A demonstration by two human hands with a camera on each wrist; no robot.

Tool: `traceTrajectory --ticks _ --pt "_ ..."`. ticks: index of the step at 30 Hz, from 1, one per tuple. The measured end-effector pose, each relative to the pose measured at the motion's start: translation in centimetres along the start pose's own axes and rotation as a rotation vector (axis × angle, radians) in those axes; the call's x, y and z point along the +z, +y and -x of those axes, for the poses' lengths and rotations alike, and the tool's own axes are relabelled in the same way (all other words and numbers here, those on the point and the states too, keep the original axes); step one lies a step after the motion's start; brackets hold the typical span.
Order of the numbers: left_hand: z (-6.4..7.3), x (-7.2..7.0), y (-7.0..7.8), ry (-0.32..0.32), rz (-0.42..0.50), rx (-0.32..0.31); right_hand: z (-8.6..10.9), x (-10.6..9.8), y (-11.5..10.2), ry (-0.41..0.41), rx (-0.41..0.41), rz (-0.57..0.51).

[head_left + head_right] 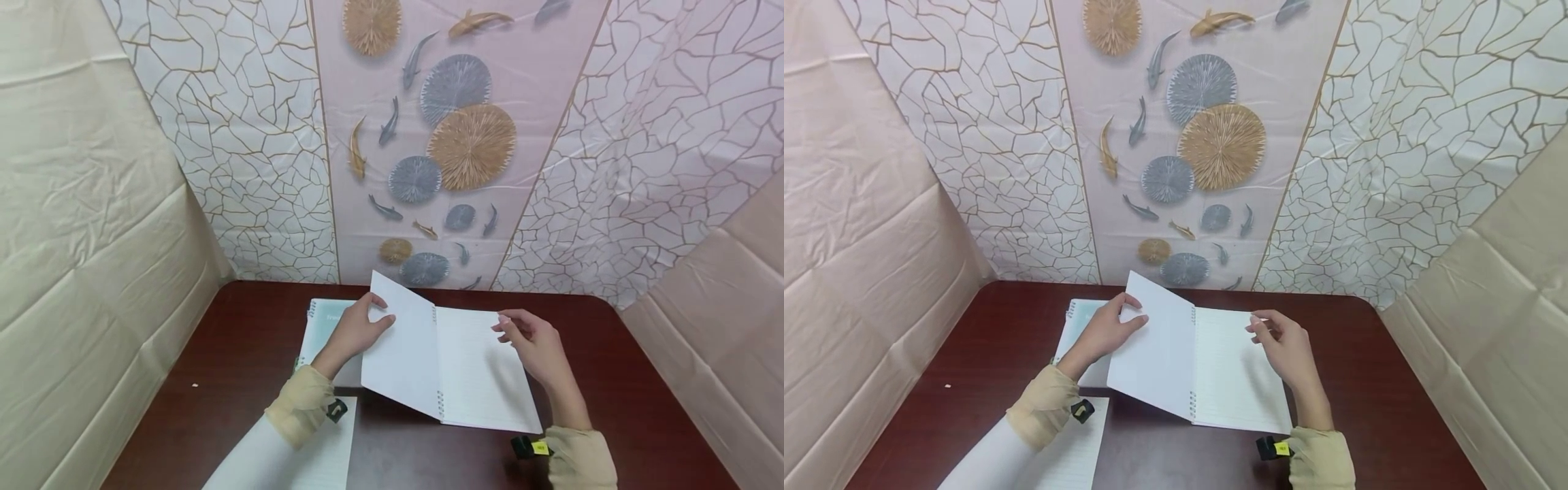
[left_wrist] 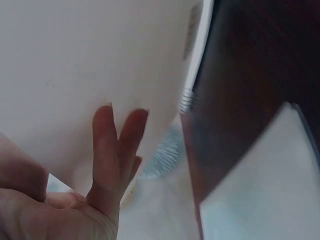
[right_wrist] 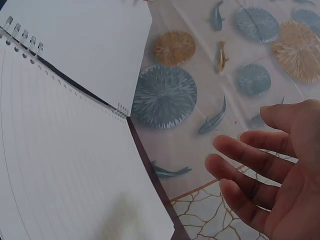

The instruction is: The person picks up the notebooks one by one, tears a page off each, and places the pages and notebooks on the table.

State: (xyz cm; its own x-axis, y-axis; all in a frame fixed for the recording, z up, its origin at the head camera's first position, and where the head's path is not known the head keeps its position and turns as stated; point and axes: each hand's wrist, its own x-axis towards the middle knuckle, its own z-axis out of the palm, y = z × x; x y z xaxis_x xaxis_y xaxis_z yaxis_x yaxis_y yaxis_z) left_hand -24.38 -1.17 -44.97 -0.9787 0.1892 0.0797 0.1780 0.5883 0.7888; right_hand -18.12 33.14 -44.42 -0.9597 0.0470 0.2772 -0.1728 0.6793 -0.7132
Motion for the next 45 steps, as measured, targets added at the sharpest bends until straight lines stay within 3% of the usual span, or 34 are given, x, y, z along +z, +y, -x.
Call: traceTrajectory --ticks 7,16,34,45 --pt "-0.2 0.0 -1.7 -0.026 -0.042 -0.030 -0.3 0.1 1.1 0.006 0.051 0.047" --pt "-0.2 0.1 -2.7 -0.039 -0.061 -0.080 -0.5 0.3 2.7 -0.042 0.132 0.156" --pt "-0.3 0.7 -4.3 -0.051 -0.044 -0.099 -0.8 0.8 5.1 -0.090 0.069 0.219" --pt "0.1 0.6 -4.3 -0.051 -0.042 -0.099 -0.3 1.0 5.1 -0.068 0.044 0.307"
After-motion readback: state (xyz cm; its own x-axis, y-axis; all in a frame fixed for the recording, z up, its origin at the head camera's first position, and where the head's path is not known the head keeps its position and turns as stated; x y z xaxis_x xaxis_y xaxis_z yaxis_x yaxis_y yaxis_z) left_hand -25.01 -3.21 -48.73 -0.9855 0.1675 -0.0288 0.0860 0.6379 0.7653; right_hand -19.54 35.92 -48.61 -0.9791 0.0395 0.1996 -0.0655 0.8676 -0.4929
